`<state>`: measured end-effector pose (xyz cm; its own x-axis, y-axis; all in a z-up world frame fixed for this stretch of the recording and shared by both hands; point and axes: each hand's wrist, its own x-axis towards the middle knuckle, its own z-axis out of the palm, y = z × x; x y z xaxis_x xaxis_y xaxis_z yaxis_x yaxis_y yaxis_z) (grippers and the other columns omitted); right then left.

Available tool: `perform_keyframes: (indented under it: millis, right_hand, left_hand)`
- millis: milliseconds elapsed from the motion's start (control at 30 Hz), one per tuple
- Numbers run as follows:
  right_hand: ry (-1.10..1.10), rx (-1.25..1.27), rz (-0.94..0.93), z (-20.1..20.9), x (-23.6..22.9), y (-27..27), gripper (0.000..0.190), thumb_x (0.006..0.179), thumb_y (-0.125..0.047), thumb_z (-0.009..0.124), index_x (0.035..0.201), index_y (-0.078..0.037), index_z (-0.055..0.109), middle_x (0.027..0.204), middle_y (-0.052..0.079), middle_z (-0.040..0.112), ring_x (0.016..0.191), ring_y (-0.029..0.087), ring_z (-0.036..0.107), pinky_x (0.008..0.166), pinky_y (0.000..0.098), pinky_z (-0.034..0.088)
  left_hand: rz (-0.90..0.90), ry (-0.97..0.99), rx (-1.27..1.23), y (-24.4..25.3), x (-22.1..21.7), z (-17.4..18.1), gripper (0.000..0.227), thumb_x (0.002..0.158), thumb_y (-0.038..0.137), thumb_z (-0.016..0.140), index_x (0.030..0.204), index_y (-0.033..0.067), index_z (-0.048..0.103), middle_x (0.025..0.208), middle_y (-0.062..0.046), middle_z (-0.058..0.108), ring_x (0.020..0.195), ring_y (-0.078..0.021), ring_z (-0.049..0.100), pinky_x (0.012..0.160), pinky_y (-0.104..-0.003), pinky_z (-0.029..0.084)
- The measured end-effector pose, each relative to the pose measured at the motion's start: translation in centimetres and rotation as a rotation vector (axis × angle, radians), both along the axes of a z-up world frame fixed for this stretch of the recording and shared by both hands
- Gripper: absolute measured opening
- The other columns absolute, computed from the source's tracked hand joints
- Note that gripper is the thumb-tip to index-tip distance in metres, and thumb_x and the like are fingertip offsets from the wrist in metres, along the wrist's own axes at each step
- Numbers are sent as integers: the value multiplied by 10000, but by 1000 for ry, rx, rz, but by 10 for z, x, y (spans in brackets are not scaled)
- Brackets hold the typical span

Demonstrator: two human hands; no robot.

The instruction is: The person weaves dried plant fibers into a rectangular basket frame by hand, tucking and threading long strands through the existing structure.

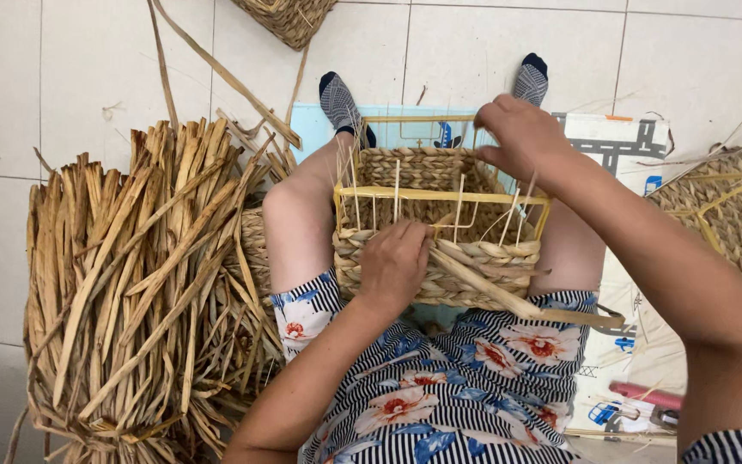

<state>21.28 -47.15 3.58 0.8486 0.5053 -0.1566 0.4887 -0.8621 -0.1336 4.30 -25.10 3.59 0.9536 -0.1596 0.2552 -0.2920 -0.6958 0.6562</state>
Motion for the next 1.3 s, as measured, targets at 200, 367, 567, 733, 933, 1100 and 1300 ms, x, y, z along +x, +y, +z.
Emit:
perform_keyframes:
  millis: [200, 367, 567, 733, 933, 1100, 1300]
  right_hand:
    - [375, 269, -54, 46, -80, -5, 219, 921, -271, 729, 851, -64, 710, 703, 65, 712, 626, 226, 693, 613, 364, 572]
    - [106, 136, 64, 29, -112, -4, 243, 776, -55, 620, 992, 7, 712, 890, 153, 730, 760, 343, 728, 559, 458, 553]
    - [437, -300, 46, -3, -94, 12, 200, 953, -194, 602, 918, -77, 760, 961, 150, 744, 893, 327, 721, 743, 470, 571]
    - [348, -21, 20, 24, -107, -3, 146, 909, -190, 624, 948, -122, 747, 884, 109, 740, 847, 330, 709, 733, 476, 549]
    - [105, 94, 328, 83, -144, 22, 145, 804, -272, 696, 864, -146, 734, 837, 41, 762, 936, 288, 694, 880, 471, 513]
    - [482, -149, 235, 125, -117, 45, 292, 852, -186, 704, 1142, -189, 674, 943, 15, 728, 801, 209, 742, 885, 414, 521]
    - [-119, -240, 424, 149, -71, 107, 201, 799, -198, 771, 949, -78, 713, 877, 71, 688, 739, 212, 726, 596, 364, 578]
  left_hand:
    - [-28, 32, 123, -4, 1, -2, 62, 916, 28, 711, 876, 24, 663, 733, -137, 686, 719, -278, 663, 595, -402, 517]
    - [-14, 67, -10, -6, 3, -5, 37, 876, 57, 687, 905, 76, 679, 704, -91, 685, 699, -273, 649, 640, -444, 507]
    - [20, 303, -4, -5, 6, -7, 42, 924, 94, 690, 961, 97, 712, 721, -95, 704, 699, -256, 666, 639, -449, 504]
    - [-12, 311, -85, 0, 7, -10, 79, 920, 69, 665, 991, 88, 696, 870, -77, 757, 817, -250, 714, 712, -434, 537]
    - [-45, 368, -51, 1, 8, -7, 212, 915, 70, 669, 1115, 129, 706, 940, -74, 759, 889, -257, 713, 757, -436, 552]
    - [-180, 399, -69, 13, 10, -3, 386, 832, 12, 638, 1137, 224, 744, 957, -28, 787, 879, -239, 713, 787, -432, 557]
    - [-143, 317, -350, 26, 3, -11, 300, 954, 34, 583, 1250, 43, 631, 1149, -131, 726, 1032, -283, 706, 899, -429, 549]
